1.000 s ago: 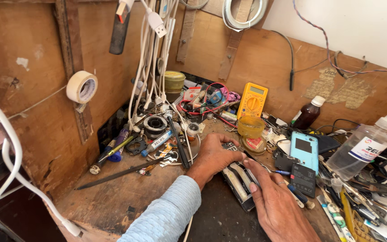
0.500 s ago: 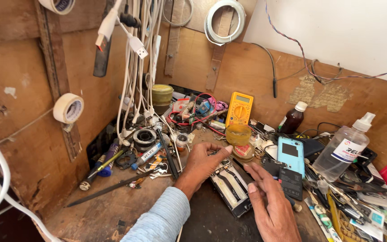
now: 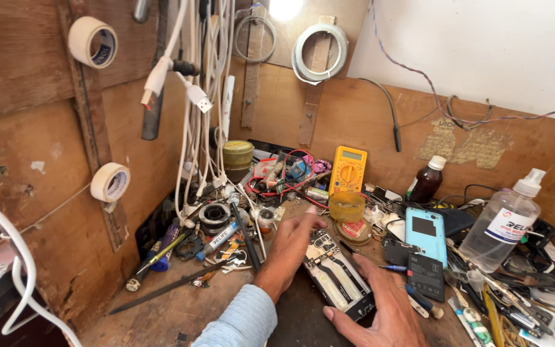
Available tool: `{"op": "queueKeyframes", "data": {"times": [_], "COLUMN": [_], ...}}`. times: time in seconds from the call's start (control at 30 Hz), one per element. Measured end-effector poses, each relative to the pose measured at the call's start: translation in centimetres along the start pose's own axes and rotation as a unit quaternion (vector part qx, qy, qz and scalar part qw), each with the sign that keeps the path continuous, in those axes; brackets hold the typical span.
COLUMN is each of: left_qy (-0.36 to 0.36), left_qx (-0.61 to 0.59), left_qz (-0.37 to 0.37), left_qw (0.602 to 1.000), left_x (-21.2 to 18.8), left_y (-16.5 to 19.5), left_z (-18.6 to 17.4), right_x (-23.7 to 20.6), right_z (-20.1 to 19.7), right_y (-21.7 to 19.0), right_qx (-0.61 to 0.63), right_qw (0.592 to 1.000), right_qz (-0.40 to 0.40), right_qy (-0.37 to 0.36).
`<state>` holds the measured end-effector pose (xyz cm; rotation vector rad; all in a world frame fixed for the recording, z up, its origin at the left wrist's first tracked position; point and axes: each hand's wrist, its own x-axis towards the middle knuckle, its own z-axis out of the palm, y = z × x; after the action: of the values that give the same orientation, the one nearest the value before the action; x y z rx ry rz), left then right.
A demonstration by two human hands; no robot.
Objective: The person works on a disassembled smartphone on a cluttered workbench. They use tweezers to lift and reposition a small black component, then place a battery into the phone chassis and press it down. The person uses a blue-handled tool to adjust the battery connector area.
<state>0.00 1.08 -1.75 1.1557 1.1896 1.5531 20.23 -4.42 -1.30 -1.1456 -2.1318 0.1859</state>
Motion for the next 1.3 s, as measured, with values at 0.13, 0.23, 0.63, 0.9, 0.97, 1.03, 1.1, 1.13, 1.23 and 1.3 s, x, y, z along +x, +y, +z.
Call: {"op": "queueKeyframes", "data": {"times": [0.13, 0.23, 0.63, 0.9, 0.97, 1.03, 1.1, 1.13, 1.23, 1.3], "left_qy": [-0.025, -0.041, -0.083, -0.115, -0.113, -0.113, -0.114, -0.114, -0.131, -0.170], "left_qx": [-0.016, -0.065, -0.092, -0.110, -0.116, -0.111, -0.097, -0.108, -0.144, -0.167], "left_qz": [-0.002, -0.032, -0.094, -0.120, -0.116, -0.114, -0.113, -0.122, -0.142, -0.143], "left_qw": [1.000, 0.997, 0.988, 0.980, 0.980, 0.981, 0.982, 0.980, 0.971, 0.961], "left_x": [-0.1, -0.7, -0.9, 0.0, 0.1, 0.3, 0.4, 0.5, 0.3, -0.2], "left_y": [0.7, 1.5, 1.2, 0.1, -0.1, -0.2, -0.1, 0.1, 0.6, 1.0], "left_z": [-0.1, -0.3, -0.6, -1.0, -0.8, -0.5, -0.2, -0.1, -0.1, 0.2], "right_x": [-0.2, -0.1, -0.1, 0.1, 0.0, 0.0, 0.1, 0.2, 0.1, 0.0], "right_z": [-0.7, -1.1, -1.3, -1.8, -1.7, -1.6, -1.6, -1.5, -1.2, -1.1], "right_y": [-1.1, -2.1, -2.6, -2.9, -2.9, -2.8, -2.6, -2.5, -2.3, -2.0], "right_qx": [-0.024, -0.008, -0.011, -0.020, -0.017, -0.014, -0.014, -0.017, -0.027, -0.039], "right_qw": [0.990, 0.991, 0.990, 0.994, 0.993, 0.991, 0.991, 0.992, 0.991, 0.986], "right_qz": [0.134, 0.132, 0.123, 0.102, 0.114, 0.124, 0.130, 0.118, 0.100, 0.118], "right_qy": [-0.025, -0.001, 0.068, 0.032, 0.036, 0.036, 0.031, 0.045, 0.084, 0.112]}}
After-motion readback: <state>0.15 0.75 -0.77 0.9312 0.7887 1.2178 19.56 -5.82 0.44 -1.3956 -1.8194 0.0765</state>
